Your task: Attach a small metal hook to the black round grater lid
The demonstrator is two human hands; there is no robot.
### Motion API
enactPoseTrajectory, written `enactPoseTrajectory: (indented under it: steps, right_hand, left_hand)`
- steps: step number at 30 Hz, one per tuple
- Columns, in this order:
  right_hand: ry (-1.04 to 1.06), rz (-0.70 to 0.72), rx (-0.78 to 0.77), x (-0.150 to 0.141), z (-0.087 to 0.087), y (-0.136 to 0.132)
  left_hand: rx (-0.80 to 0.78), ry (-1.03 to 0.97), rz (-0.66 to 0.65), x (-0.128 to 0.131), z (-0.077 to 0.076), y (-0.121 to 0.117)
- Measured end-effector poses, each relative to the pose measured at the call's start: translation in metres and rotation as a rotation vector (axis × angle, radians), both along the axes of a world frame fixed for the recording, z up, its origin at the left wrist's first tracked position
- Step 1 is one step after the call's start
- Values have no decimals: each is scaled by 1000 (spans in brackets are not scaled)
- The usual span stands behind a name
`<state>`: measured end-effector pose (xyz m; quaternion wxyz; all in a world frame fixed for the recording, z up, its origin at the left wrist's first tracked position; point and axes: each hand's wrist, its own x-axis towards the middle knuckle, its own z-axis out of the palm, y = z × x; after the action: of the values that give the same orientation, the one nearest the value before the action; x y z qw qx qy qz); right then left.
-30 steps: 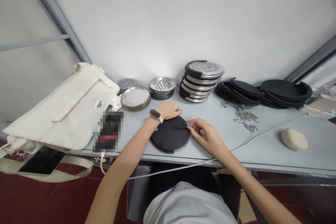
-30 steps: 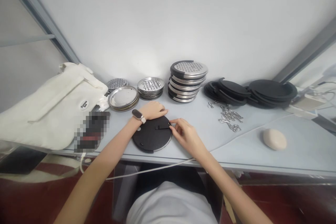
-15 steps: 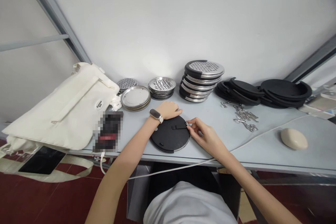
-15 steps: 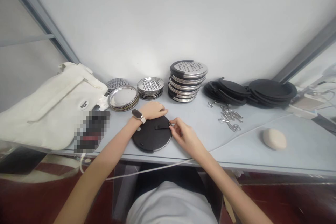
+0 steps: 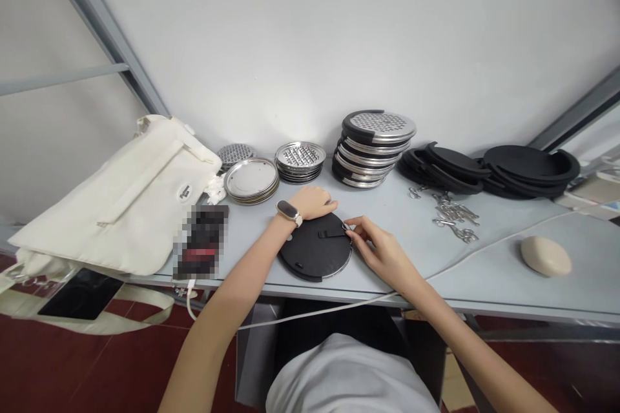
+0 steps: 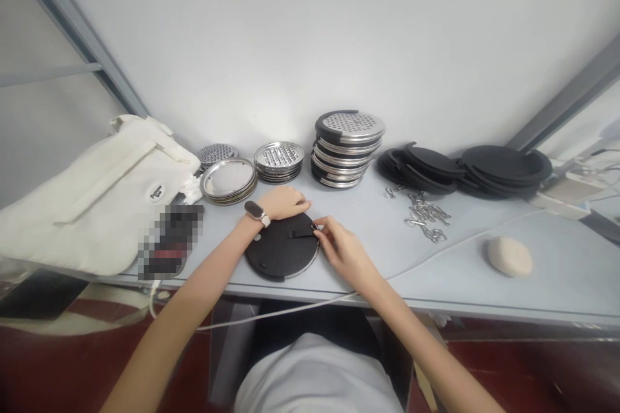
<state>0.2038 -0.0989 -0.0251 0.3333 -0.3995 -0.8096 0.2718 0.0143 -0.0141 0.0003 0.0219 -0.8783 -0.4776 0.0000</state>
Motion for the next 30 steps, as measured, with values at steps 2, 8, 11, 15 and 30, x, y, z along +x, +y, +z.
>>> enactPoseTrajectory:
  steps: [2, 8, 11, 15, 30]
  right_hand:
    - [1, 6, -6, 0, 0, 0]
    - [13, -7, 0, 1, -1, 1]
    - [-7, -18, -4, 0, -1, 1]
    - [-25, -19, -4, 0, 1, 0]
    - [-27, -20, -43, 1, 2, 0]
  left_hand:
    - [1, 5, 1, 0, 0, 0]
    - [-13, 15, 10, 1, 1, 1]
    - [-8, 11, 2, 0, 0, 1]
    - [4, -3, -10, 0, -1, 1]
    - [11, 12, 0, 0, -3, 3]
